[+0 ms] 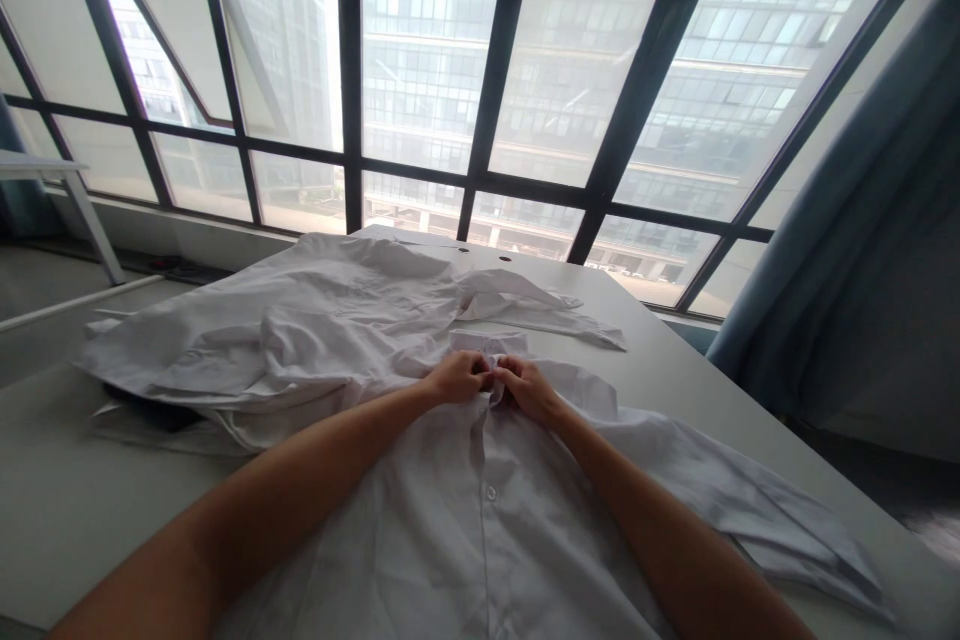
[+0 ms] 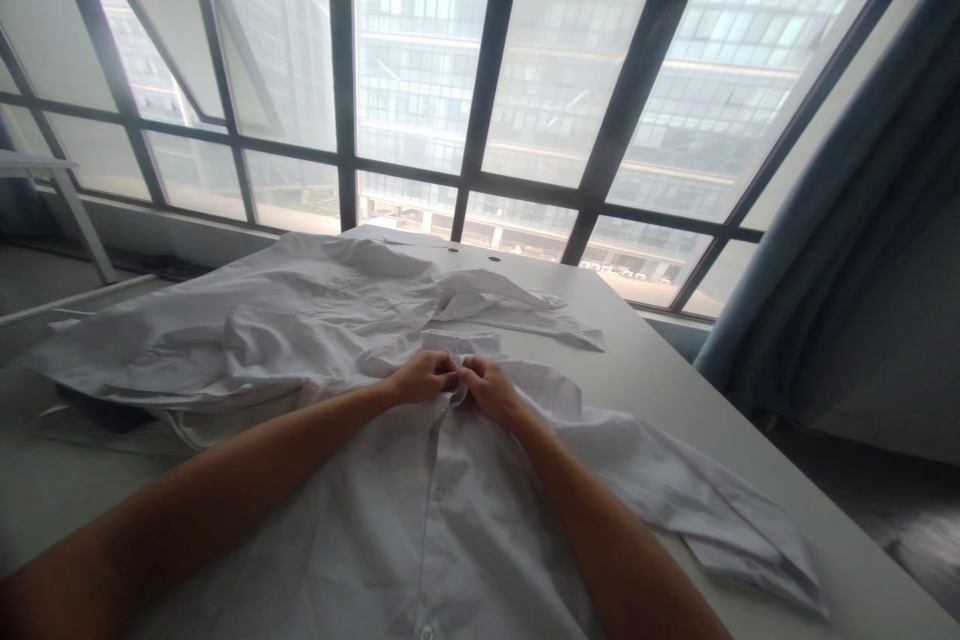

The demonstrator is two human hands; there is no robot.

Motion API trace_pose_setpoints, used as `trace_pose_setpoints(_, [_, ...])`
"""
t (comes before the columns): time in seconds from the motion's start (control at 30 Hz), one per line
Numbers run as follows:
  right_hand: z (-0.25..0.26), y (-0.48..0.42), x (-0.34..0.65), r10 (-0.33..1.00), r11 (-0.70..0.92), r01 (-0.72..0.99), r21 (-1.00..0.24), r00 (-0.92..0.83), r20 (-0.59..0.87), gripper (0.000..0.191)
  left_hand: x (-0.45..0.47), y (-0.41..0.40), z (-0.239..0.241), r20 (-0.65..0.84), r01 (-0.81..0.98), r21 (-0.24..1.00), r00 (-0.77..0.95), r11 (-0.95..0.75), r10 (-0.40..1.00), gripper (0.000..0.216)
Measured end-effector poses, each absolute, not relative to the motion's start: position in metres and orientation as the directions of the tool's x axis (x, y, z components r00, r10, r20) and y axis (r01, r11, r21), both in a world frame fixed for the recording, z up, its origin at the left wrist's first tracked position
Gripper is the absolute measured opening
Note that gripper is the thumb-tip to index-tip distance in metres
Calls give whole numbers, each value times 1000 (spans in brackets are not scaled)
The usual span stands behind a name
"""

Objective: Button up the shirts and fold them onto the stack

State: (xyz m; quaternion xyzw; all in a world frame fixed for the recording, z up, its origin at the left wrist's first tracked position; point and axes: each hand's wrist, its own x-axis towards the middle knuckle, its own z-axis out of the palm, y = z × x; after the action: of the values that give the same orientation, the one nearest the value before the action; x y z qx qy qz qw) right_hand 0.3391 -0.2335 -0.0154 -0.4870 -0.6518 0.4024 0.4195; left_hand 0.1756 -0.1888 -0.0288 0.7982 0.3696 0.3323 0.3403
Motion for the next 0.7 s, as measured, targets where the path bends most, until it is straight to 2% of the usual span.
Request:
trace_pose_setpoints(0.1, [-18, -232, 340, 975, 209, 327, -922, -146, 169, 25, 176, -186, -32, 262, 339, 804, 536, -489, 803, 32])
trace_pose_setpoints(0.37, [-22, -231, 344, 972, 231, 372, -899, -127, 197, 16, 177, -183, -34, 241, 299, 842, 536, -449, 809, 26])
trace_pose_setpoints(0.7, [-22, -233, 345, 994, 107, 295, -949, -65, 92, 14, 177, -188, -30, 283, 272, 841, 515, -467, 809, 31])
